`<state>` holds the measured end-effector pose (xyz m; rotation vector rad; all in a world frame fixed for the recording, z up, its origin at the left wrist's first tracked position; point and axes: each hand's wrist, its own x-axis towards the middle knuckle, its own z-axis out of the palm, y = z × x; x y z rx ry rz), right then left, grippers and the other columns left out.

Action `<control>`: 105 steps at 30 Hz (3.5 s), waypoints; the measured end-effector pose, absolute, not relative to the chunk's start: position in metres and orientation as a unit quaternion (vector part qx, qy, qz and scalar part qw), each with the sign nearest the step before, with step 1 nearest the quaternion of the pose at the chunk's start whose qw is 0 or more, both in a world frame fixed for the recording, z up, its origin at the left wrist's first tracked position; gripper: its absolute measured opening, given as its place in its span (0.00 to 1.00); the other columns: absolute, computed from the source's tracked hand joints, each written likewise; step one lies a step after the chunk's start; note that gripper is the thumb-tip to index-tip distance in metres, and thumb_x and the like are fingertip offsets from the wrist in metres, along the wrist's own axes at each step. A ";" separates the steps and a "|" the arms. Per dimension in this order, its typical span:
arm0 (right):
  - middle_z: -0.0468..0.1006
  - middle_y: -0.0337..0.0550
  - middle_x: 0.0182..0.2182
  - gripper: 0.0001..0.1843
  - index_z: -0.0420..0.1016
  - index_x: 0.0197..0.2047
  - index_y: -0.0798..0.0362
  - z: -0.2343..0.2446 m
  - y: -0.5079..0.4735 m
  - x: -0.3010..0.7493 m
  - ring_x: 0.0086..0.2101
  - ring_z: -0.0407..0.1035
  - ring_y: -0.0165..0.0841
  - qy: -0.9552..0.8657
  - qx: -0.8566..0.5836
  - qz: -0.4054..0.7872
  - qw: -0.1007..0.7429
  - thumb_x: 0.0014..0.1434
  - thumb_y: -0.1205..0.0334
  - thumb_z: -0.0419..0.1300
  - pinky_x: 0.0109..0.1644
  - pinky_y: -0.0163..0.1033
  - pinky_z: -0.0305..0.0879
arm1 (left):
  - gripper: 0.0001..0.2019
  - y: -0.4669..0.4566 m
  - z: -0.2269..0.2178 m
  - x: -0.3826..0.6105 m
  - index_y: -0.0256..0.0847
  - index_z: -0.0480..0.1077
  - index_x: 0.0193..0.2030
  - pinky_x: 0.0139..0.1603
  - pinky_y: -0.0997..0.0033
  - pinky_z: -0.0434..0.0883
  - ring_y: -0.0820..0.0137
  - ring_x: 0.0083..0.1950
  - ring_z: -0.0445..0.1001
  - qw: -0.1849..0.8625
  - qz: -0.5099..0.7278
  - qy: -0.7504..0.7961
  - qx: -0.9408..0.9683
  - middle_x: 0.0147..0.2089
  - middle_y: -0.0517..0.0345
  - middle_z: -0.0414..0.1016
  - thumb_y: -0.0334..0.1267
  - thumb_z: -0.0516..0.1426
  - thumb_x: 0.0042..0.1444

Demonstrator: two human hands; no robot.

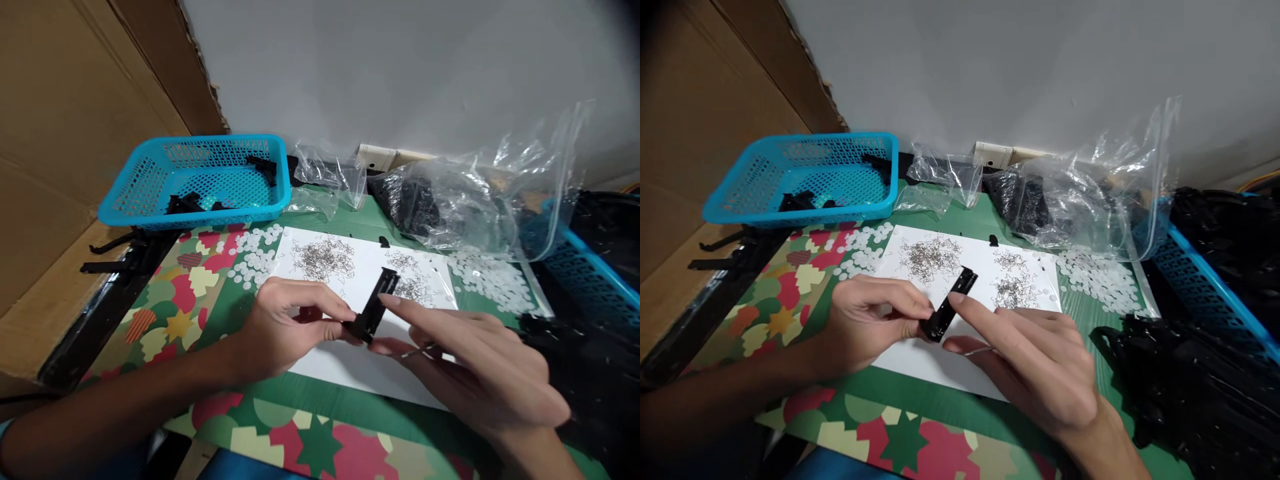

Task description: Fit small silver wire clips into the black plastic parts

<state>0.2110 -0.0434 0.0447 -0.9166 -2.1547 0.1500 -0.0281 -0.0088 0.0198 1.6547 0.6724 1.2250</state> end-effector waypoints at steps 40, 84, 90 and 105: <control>0.88 0.38 0.37 0.06 0.86 0.42 0.45 0.037 -0.038 0.211 0.36 0.83 0.35 -0.723 -0.537 0.092 0.425 0.66 0.67 0.70 0.42 0.41 0.79 | 0.05 -0.008 0.000 -0.031 0.37 0.81 0.38 0.31 0.68 0.71 0.68 0.33 0.79 0.114 0.347 0.279 0.888 0.32 0.58 0.83 0.34 0.65 0.65; 0.86 0.40 0.32 0.08 0.84 0.38 0.48 0.031 -0.041 0.189 0.30 0.80 0.34 -0.674 -0.518 0.138 0.509 0.70 0.66 0.65 0.36 0.40 0.78 | 0.04 -0.008 0.002 -0.032 0.36 0.78 0.46 0.37 0.66 0.77 0.67 0.37 0.80 0.162 0.402 0.239 0.869 0.37 0.53 0.84 0.29 0.62 0.66; 0.78 0.45 0.33 0.11 0.78 0.50 0.54 0.054 -0.041 0.210 0.34 0.72 0.34 -0.799 -0.387 0.078 0.453 0.74 0.71 0.54 0.38 0.41 0.70 | 0.17 -0.010 0.021 -0.034 0.42 0.78 0.56 0.45 0.63 0.78 0.65 0.42 0.82 0.143 0.478 0.247 0.831 0.45 0.53 0.86 0.25 0.65 0.63; 0.80 0.44 0.33 0.11 0.78 0.50 0.55 0.028 -0.106 0.235 0.33 0.68 0.33 -0.798 -0.453 -0.002 0.397 0.69 0.76 0.59 0.38 0.42 0.59 | 0.10 -0.025 0.015 -0.020 0.42 0.81 0.52 0.28 0.74 0.73 0.75 0.26 0.71 0.254 0.428 0.251 0.830 0.41 0.55 0.85 0.30 0.65 0.65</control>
